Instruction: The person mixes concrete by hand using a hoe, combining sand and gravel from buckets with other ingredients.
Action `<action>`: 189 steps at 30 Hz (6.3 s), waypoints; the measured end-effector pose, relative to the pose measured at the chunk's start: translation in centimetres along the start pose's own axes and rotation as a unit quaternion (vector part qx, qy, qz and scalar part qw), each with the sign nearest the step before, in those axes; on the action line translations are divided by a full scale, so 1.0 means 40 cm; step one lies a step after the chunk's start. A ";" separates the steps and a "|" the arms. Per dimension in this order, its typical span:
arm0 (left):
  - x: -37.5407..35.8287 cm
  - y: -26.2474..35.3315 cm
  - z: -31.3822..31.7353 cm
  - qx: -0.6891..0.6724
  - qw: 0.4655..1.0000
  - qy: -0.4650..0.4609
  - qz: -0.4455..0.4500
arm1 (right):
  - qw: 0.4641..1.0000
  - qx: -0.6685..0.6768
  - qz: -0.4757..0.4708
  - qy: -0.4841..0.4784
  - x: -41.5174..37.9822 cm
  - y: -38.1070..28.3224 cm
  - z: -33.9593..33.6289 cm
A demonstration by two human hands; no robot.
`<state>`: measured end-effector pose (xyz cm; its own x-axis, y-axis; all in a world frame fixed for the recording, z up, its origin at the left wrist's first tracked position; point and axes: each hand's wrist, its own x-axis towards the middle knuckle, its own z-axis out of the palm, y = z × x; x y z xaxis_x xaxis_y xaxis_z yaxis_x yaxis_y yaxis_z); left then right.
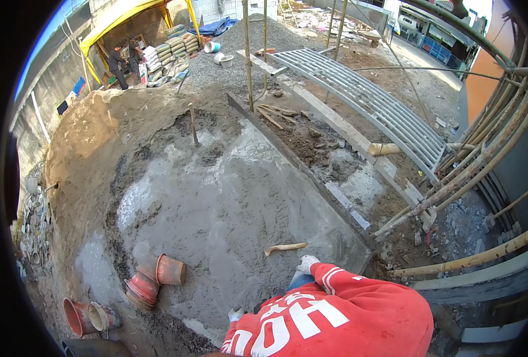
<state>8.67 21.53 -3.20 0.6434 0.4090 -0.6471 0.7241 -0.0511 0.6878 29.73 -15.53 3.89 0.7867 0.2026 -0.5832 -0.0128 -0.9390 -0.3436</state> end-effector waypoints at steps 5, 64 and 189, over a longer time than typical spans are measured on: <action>-0.035 0.010 0.022 -0.067 0.994 0.020 -0.084 | 0.997 0.073 0.036 -0.001 -0.041 0.003 -0.011; -0.178 0.425 0.929 0.227 0.892 -0.392 -0.001 | 0.520 0.698 0.492 0.022 0.286 0.603 0.105; 0.219 0.139 0.186 -0.559 0.755 0.327 -0.101 | 0.919 -0.125 -0.339 -0.157 0.198 -0.093 0.279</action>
<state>20.18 18.06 -7.47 0.0231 0.6870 -0.7263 -0.1057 0.7241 0.6816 29.12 -7.35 -7.66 0.3443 0.7980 -0.4946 0.5873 -0.5941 -0.5497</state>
